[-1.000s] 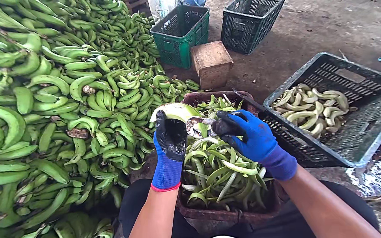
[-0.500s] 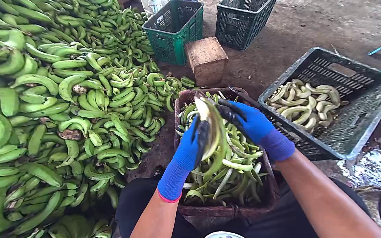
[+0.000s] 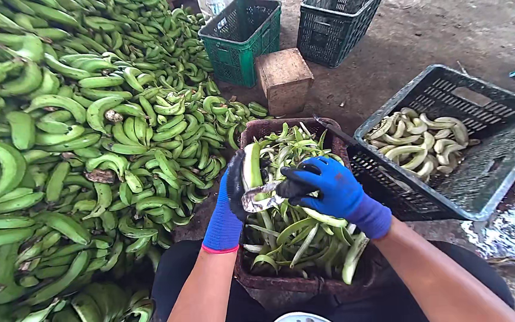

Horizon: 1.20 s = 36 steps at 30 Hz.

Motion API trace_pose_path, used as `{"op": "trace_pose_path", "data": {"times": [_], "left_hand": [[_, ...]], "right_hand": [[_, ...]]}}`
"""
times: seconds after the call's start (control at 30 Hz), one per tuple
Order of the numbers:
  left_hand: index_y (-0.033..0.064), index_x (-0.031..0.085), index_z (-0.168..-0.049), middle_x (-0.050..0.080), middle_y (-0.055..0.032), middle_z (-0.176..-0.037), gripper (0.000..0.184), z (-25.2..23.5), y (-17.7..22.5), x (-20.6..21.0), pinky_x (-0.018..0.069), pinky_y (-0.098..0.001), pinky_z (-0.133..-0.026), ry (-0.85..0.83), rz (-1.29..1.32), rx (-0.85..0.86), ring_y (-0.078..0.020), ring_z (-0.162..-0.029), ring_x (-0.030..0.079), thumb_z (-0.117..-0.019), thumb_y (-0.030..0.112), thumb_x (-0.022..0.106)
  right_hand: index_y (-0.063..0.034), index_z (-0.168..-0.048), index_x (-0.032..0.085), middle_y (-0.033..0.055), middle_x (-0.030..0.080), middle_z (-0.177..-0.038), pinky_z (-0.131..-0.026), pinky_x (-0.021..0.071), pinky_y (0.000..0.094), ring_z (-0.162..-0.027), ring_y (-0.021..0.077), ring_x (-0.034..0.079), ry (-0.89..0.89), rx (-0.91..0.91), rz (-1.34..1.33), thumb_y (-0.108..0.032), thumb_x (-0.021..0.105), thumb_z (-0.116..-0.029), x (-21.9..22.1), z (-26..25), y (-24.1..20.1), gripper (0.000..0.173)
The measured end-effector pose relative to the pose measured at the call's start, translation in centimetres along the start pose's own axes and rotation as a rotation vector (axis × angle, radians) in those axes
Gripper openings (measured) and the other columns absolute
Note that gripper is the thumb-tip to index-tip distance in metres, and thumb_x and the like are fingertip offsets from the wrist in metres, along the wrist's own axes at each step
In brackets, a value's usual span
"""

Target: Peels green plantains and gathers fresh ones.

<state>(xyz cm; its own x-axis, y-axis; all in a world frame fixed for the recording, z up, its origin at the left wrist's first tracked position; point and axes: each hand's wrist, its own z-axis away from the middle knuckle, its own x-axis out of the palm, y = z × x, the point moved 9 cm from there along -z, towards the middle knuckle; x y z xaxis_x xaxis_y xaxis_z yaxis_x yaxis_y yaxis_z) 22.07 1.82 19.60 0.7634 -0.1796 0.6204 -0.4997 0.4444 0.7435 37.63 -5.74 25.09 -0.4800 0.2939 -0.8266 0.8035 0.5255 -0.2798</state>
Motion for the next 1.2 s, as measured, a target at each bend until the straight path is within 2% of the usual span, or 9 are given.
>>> {"op": "trace_pose_path", "data": {"times": [0.23, 0.4, 0.5, 0.6, 0.67, 0.77, 1.0, 1.1, 1.2], "left_hand": [[0.0121, 0.061, -0.105, 0.065, -0.0032, -0.079, 0.044, 0.6, 0.7, 0.5, 0.0574, -0.0258, -0.058, 0.067, 0.141, 0.062, -0.0117, -0.065, 0.066, -0.1090, 0.042, 0.029], [0.0132, 0.040, -0.152, 0.064, -0.0008, -0.118, 0.046, 2.9, 0.9, 3.9, 0.0531, -0.0220, -0.086, -0.001, -0.525, 0.248, -0.0023, -0.096, 0.063, -0.1072, 0.022, 0.031], [0.0097, 0.046, -0.145, 0.066, 0.0012, -0.092, 0.045, 2.5, 0.2, 4.0, 0.0549, -0.0192, -0.067, -0.036, -0.475, 0.203, -0.0029, -0.072, 0.063, -0.1042, 0.017, 0.028], [0.0076, 0.060, -0.114, 0.066, -0.0051, -0.077, 0.044, 1.0, 0.7, 1.4, 0.0563, -0.0259, -0.055, 0.063, -0.144, 0.118, -0.0116, -0.061, 0.064, -0.1113, 0.032, 0.024], [0.0117, 0.063, -0.116, 0.068, -0.0059, -0.083, 0.046, 0.3, 1.1, 0.1, 0.0585, -0.0282, -0.058, 0.055, 0.014, 0.082, -0.0131, -0.066, 0.067, -0.1095, 0.044, 0.030], [0.0119, 0.061, -0.116, 0.066, -0.0057, -0.083, 0.043, 0.3, 1.0, 0.3, 0.0576, -0.0266, -0.056, 0.025, 0.075, 0.051, -0.0124, -0.064, 0.065, -0.1091, 0.042, 0.031], [0.0099, 0.053, -0.140, 0.068, 0.0014, -0.107, 0.040, 3.5, 1.9, 3.4, 0.0555, -0.0203, -0.081, -0.064, -0.426, 0.192, -0.0025, -0.091, 0.065, -0.1088, 0.019, 0.030], [0.0127, 0.052, -0.144, 0.068, -0.0010, -0.104, 0.044, 2.6, 2.2, 2.7, 0.0560, -0.0219, -0.074, -0.021, -0.477, 0.246, -0.0057, -0.082, 0.065, -0.1086, 0.022, 0.028], [0.0152, 0.035, -0.157, 0.062, -0.0109, -0.132, 0.048, 1.2, 1.2, 1.9, 0.0553, -0.0354, -0.087, 0.080, -0.591, 0.277, -0.0154, -0.104, 0.065, -0.1100, 0.027, 0.032]], "right_hand": [[-0.0195, -0.123, 0.076, 0.0180, 0.071, -0.105, -0.075, 0.0543, 0.0529, -0.094, 0.0372, 0.069, 0.101, -0.017, 0.084, -0.048, 0.065, -0.0868, -1.7, -0.1, -0.9, 0.047], [-0.0182, -0.147, 0.056, 0.0186, 0.069, -0.119, -0.088, 0.0529, 0.0635, -0.105, 0.0379, 0.069, -0.228, 0.629, -0.187, -0.033, 0.050, -0.1065, 0.4, -0.3, 4.0, 0.043], [-0.0095, -0.133, 0.063, 0.0210, 0.069, -0.099, -0.077, 0.0515, 0.0569, -0.083, 0.0348, 0.066, -0.332, 0.863, -0.328, -0.036, 0.035, -0.1125, 2.1, 1.1, 7.4, 0.044], [-0.0154, -0.137, 0.064, 0.0109, 0.072, -0.106, -0.081, 0.0553, 0.0494, -0.088, 0.0233, 0.069, -0.227, 0.664, -0.376, -0.035, 0.048, -0.1083, 1.0, 1.1, 6.3, 0.038], [-0.0170, -0.140, 0.063, 0.0098, 0.071, -0.120, -0.090, 0.0559, 0.0520, -0.105, 0.0245, 0.069, -0.181, 0.341, -0.321, -0.037, 0.061, -0.0963, -0.1, 0.9, 3.6, 0.048], [-0.0192, -0.130, 0.072, 0.0135, 0.072, -0.104, -0.076, 0.0566, 0.0516, -0.093, 0.0309, 0.070, -0.112, 0.027, -0.146, -0.051, 0.063, -0.0884, -0.7, 0.9, 0.5, 0.053], [-0.0153, -0.144, 0.060, 0.0219, 0.065, -0.123, -0.090, 0.0514, 0.0633, -0.109, 0.0408, 0.065, -0.085, 0.403, -0.185, -0.016, 0.067, -0.0947, -1.6, -0.7, 5.3, 0.050], [-0.0187, -0.151, 0.051, 0.0165, 0.064, -0.135, -0.096, 0.0513, 0.0572, -0.115, 0.0321, 0.065, -0.003, 0.630, -0.361, -0.027, 0.049, -0.1080, -2.6, 0.6, 8.4, 0.044], [-0.0165, -0.149, 0.051, 0.0126, 0.069, -0.120, -0.082, 0.0573, 0.0473, -0.096, 0.0216, 0.068, 0.069, 0.659, -0.494, -0.033, 0.066, -0.0962, -2.2, 0.6, 6.9, 0.057]]}}
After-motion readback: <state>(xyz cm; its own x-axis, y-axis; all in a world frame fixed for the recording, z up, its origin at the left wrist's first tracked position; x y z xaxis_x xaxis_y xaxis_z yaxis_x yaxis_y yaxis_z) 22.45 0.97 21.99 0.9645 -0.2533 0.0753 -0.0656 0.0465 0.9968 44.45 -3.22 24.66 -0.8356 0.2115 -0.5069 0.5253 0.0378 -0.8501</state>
